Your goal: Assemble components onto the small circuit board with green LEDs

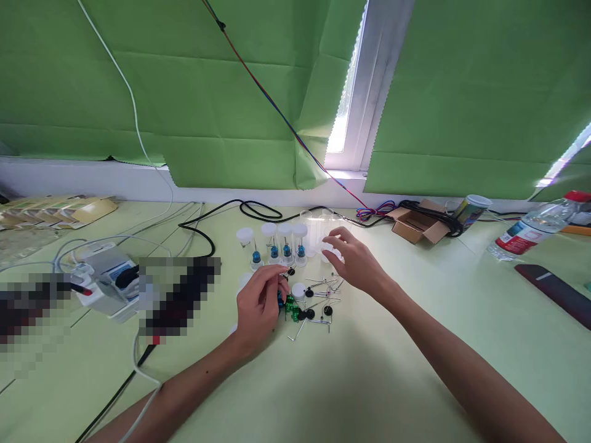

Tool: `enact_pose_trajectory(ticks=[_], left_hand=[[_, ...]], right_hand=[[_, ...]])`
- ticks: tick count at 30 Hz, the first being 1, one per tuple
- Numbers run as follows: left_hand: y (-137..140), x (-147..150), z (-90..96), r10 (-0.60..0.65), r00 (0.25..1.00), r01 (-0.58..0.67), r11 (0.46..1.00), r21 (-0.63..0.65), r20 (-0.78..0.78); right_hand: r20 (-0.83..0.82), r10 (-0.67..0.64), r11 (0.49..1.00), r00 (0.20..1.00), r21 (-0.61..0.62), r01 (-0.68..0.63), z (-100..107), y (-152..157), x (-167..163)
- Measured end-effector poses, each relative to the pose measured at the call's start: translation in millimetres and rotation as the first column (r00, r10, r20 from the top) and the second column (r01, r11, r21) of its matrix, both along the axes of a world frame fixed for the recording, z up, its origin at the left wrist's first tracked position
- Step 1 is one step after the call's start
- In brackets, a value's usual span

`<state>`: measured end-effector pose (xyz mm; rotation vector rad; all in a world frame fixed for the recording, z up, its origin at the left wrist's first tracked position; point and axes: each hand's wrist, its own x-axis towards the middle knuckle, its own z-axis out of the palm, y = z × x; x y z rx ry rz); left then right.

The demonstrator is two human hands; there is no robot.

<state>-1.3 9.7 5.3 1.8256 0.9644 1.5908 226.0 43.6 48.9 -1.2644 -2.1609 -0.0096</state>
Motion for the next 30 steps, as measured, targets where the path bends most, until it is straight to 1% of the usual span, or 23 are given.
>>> enact_pose_trajectory(ticks=[3, 12, 20, 25, 30], left_hand=[[1.7, -0.1, -1.4, -0.010, 1.000, 0.010, 0.999, 0.033, 0.021], [1.8, -0.1, -2.4, -0.010, 1.000, 0.009, 0.999, 0.044, 0.022], [2.0, 0.6, -1.3, -0.005, 1.000, 0.005, 0.998, 0.058, 0.007], [1.5, 0.3, -1.2, 0.004, 1.000, -0.004, 0.998, 0.062, -0.004], [1.1, -0.2, -1.3, 0.009, 1.000, -0.008, 0.998, 0.059, -0.012]], right_hand=[[-0.004, 0.020, 1.000, 1.000, -0.002, -0.020, 0.9, -1.3, -0.9], [0.024, 0.116, 0.993, 0.993, -0.006, -0.116, 10.0, -12.0, -11.5], [-0.042, 0.222, 0.973, 0.974, -0.056, -0.224, 21.5, -26.4, -22.1], [-0.065, 0.237, 0.968, 0.969, -0.072, -0.241, 22.4, -28.3, -22.9], [-0.084, 0.214, 0.971, 0.973, -0.088, -0.222, 17.8, -26.1, -20.8]])
